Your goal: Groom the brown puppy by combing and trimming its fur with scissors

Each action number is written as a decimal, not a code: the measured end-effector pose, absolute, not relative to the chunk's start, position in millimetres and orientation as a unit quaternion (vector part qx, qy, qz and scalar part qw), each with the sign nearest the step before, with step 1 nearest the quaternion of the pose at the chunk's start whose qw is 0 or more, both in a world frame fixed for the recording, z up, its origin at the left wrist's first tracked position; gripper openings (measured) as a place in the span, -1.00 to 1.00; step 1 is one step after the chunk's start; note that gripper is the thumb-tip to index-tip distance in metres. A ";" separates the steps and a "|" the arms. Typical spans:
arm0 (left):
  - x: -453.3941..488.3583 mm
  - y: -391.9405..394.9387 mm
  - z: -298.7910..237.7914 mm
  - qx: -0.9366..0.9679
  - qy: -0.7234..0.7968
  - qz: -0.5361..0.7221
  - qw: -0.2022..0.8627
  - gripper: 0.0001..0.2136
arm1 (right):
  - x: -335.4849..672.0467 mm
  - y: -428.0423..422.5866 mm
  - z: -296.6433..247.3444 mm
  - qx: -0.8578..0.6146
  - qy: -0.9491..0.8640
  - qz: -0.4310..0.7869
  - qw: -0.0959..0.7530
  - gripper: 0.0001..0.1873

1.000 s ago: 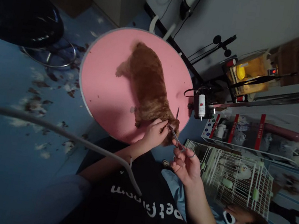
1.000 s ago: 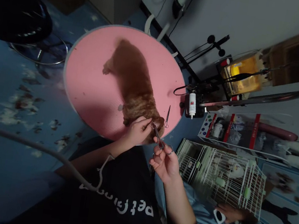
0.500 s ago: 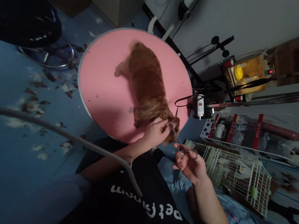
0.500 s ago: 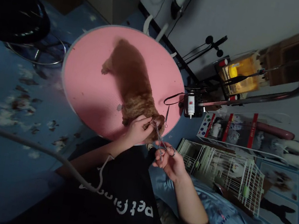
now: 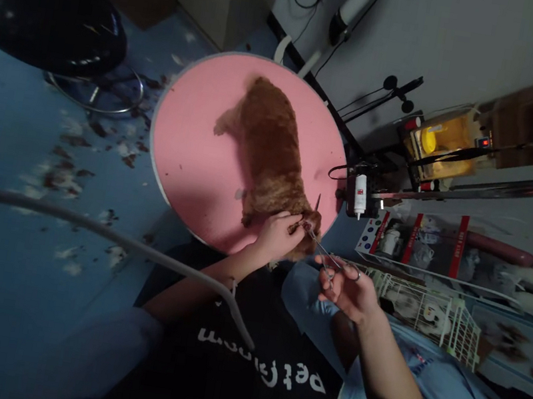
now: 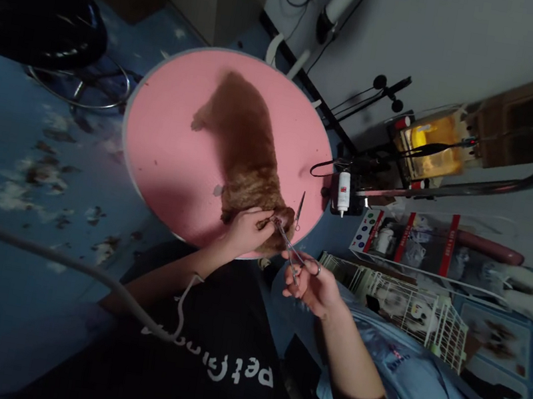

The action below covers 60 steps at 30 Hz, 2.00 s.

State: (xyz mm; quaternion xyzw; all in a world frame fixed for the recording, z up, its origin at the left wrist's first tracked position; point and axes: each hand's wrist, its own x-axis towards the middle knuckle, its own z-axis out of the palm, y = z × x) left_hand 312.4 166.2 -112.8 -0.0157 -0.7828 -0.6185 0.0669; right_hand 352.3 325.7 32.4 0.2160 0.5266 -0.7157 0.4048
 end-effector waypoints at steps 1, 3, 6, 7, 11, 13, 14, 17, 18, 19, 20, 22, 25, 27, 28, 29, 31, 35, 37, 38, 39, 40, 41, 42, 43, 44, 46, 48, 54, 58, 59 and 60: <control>312.2 166.0 -113.2 -0.014 -0.783 -0.618 0.067 -0.86 | 349.7 327.5 31.6 0.219 0.526 -0.712 0.411 -0.53; 311.9 165.8 -113.9 -0.016 -0.783 -0.619 0.067 -0.86 | 345.9 330.2 30.5 0.220 0.537 -0.698 0.418 -0.55; 311.7 165.6 -114.6 -0.023 -0.782 -0.619 0.070 -0.85 | 344.0 332.7 33.1 0.207 0.559 -0.686 0.417 -0.54; 311.7 165.5 -114.8 -0.025 -0.781 -0.620 0.071 -0.86 | 343.7 333.5 35.0 0.201 0.562 -0.685 0.418 -0.54; 312.1 165.4 -115.7 -0.024 -0.777 -0.625 0.074 -0.86 | 338.4 336.2 39.2 0.198 0.556 -0.677 0.440 -0.53; 312.2 165.5 -116.0 -0.023 -0.777 -0.624 0.075 -0.86 | 333.6 336.0 37.2 0.204 0.552 -0.671 0.450 -0.53; 312.2 165.5 -116.1 -0.022 -0.779 -0.622 0.076 -0.86 | 331.3 335.4 35.6 0.207 0.557 -0.666 0.451 -0.54; 312.6 165.3 -115.5 -0.021 -0.783 -0.617 0.075 -0.87 | 327.6 332.2 31.8 0.205 0.584 -0.645 0.449 -0.58; 312.7 165.1 -114.9 -0.019 -0.784 -0.616 0.073 -0.88 | 327.6 331.4 31.4 0.200 0.591 -0.641 0.446 -0.57; 312.9 164.8 -114.2 -0.017 -0.784 -0.616 0.071 -0.88 | 328.1 330.9 31.6 0.193 0.596 -0.642 0.442 -0.56; 313.1 164.5 -113.4 -0.015 -0.785 -0.616 0.069 -0.89 | 328.8 330.8 32.1 0.186 0.596 -0.648 0.436 -0.55; 313.3 164.0 -111.8 -0.013 -0.788 -0.612 0.065 -0.89 | 330.5 331.9 33.7 0.177 0.595 -0.659 0.425 -0.53; 313.3 163.4 -110.5 -0.020 -0.788 -0.611 0.070 -0.89 | 331.8 334.3 36.0 0.178 0.591 -0.653 0.437 -0.56; 313.1 163.0 -110.2 -0.025 -0.787 -0.612 0.074 -0.88 | 331.9 335.7 38.8 0.182 0.597 -0.644 0.443 -0.59; 313.1 162.7 -110.0 -0.027 -0.788 -0.611 0.075 -0.87 | 331.7 336.6 40.8 0.181 0.601 -0.642 0.440 -0.60; 313.0 162.4 -109.8 -0.028 -0.790 -0.608 0.073 -0.86 | 331.5 337.6 43.2 0.179 0.605 -0.642 0.435 -0.59; 312.9 162.0 -109.2 -0.028 -0.795 -0.601 0.069 -0.87 | 330.6 339.9 47.7 0.169 0.603 -0.647 0.434 -0.56; 312.8 162.2 -107.9 -0.023 -0.805 -0.591 0.059 -0.90 | 326.9 342.3 47.8 0.179 0.582 -0.642 0.467 -0.51; 313.1 162.8 -107.3 -0.024 -0.806 -0.589 0.058 -0.90 | 325.9 341.0 44.4 0.192 0.590 -0.633 0.464 -0.53; 313.3 163.1 -107.2 -0.025 -0.805 -0.590 0.058 -0.89 | 326.3 340.1 43.0 0.194 0.598 -0.628 0.458 -0.55; 313.6 163.4 -107.2 -0.025 -0.804 -0.591 0.058 -0.89 | 327.3 339.5 42.2 0.194 0.605 -0.625 0.454 -0.55; 313.9 163.6 -107.3 -0.024 -0.803 -0.593 0.057 -0.88 | 329.0 339.3 42.1 0.191 0.608 -0.624 0.453 -0.55; 314.3 163.8 -107.5 -0.022 -0.802 -0.594 0.055 -0.87 | 331.1 339.8 42.5 0.186 0.608 -0.624 0.453 -0.55; 314.6 163.8 -107.8 -0.020 -0.802 -0.594 0.052 -0.85 | 333.4 341.1 43.4 0.181 0.605 -0.627 0.456 -0.54; 314.8 163.6 -108.0 -0.019 -0.803 -0.594 0.048 -0.85 | 335.4 343.0 44.5 0.176 0.598 -0.631 0.462 -0.54; 314.9 163.3 -108.2 -0.021 -0.803 -0.594 0.044 -0.85 | 336.8 345.4 45.3 0.172 0.590 -0.634 0.469 -0.53; 314.9 162.3 -108.5 -0.026 -0.803 -0.595 0.035 -0.87 | 336.9 350.6 45.6 0.171 0.578 -0.635 0.482 -0.53; 314.6 160.9 -108.4 -0.029 -0.801 -0.597 0.031 -0.87 | 332.7 354.3 43.3 0.179 0.571 -0.634 0.490 -0.52; 315.5 159.4 -107.7 -0.028 -0.804 -0.593 0.020 -0.86 | 320.9 350.4 36.2 0.208 0.584 -0.622 0.479 -0.50; 318.5 162.5 -109.3 -0.019 -0.803 -0.596 0.018 -0.81 | 330.5 347.5 40.3 0.192 0.587 -0.627 0.474 -0.52; 319.2 163.4 -109.7 -0.019 -0.803 -0.595 0.018 -0.79 | 332.6 347.2 40.9 0.194 0.587 -0.625 0.477 -0.52; 319.8 164.1 -109.9 -0.019 -0.806 -0.592 0.018 -0.77 | 333.8 346.6 40.9 0.198 0.588 -0.622 0.478 -0.53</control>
